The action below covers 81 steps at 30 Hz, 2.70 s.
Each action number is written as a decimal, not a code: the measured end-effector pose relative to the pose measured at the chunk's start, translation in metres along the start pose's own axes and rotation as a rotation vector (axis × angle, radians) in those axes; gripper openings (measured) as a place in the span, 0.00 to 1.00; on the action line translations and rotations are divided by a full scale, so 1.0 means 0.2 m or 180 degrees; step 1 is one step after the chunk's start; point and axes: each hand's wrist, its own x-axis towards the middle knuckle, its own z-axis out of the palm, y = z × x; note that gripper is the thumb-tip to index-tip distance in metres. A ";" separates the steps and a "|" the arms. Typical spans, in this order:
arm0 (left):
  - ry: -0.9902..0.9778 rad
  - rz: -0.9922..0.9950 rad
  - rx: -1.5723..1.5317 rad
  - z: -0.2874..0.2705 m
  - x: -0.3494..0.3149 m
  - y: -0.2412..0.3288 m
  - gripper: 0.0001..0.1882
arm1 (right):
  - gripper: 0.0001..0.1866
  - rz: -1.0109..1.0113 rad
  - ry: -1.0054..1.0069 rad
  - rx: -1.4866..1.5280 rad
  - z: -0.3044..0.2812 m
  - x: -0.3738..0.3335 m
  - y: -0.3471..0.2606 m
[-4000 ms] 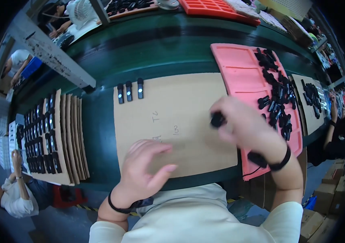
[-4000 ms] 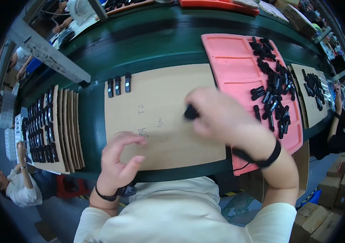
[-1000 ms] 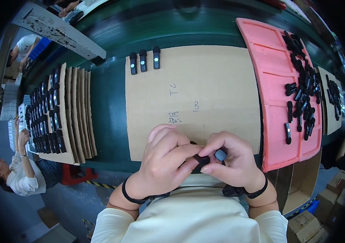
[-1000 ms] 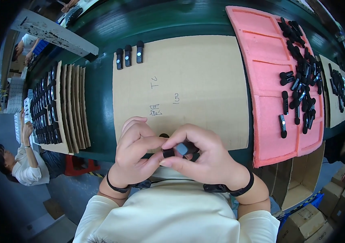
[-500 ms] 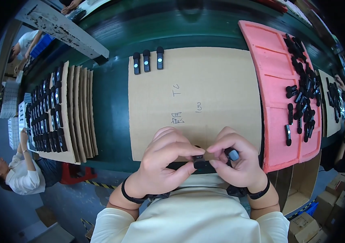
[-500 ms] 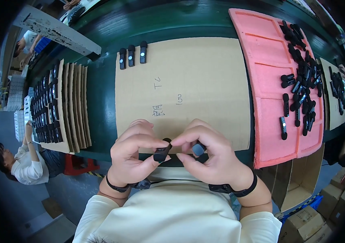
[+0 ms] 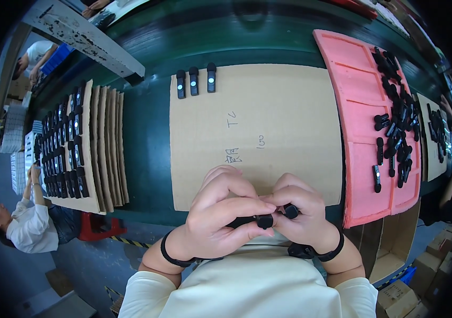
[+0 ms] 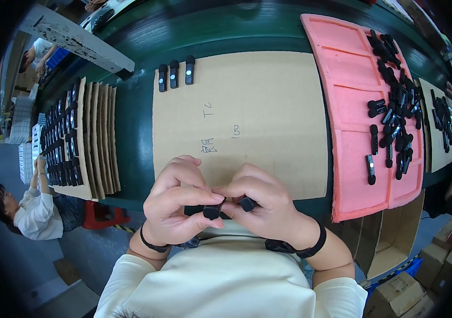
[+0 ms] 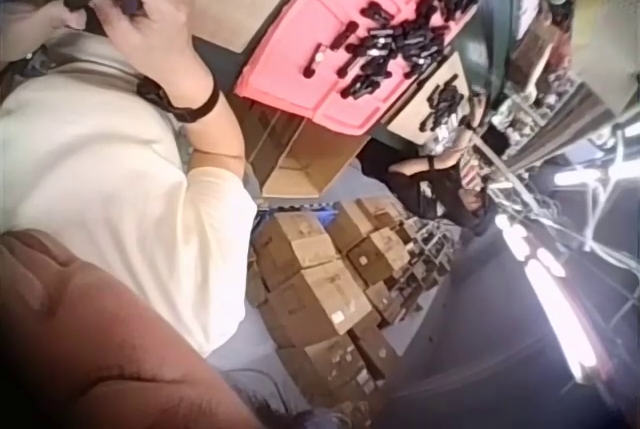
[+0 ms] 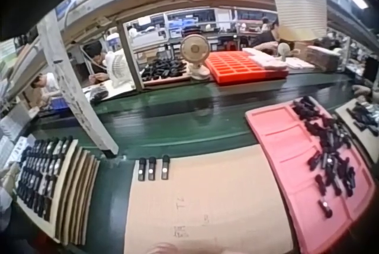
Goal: Assembling small black electronic components onto a cardboard jig at a manual assembly station.
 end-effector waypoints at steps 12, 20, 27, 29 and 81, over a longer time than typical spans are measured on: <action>-0.0012 0.0458 0.0616 -0.02 0.02 0.02 0.15 | 0.11 0.0005 -0.0109 0.0014 0.01 0.01 0.01; -0.0058 0.0271 0.0333 -0.04 0.02 0.01 0.13 | 0.10 0.0984 -0.0270 0.0767 -0.04 0.04 -0.01; -0.0137 0.0933 0.0679 -0.05 -0.03 -0.02 0.15 | 0.12 0.3182 -0.0764 0.2670 -0.10 0.16 -0.08; -0.0177 0.0897 0.0749 -0.07 -0.02 -0.01 0.15 | 0.13 0.2968 -0.0865 0.2127 -0.13 0.24 -0.12; 0.0039 -0.0325 0.0307 -0.18 0.01 0.02 0.14 | 0.12 0.0491 -0.0338 0.0356 -0.08 0.11 -0.13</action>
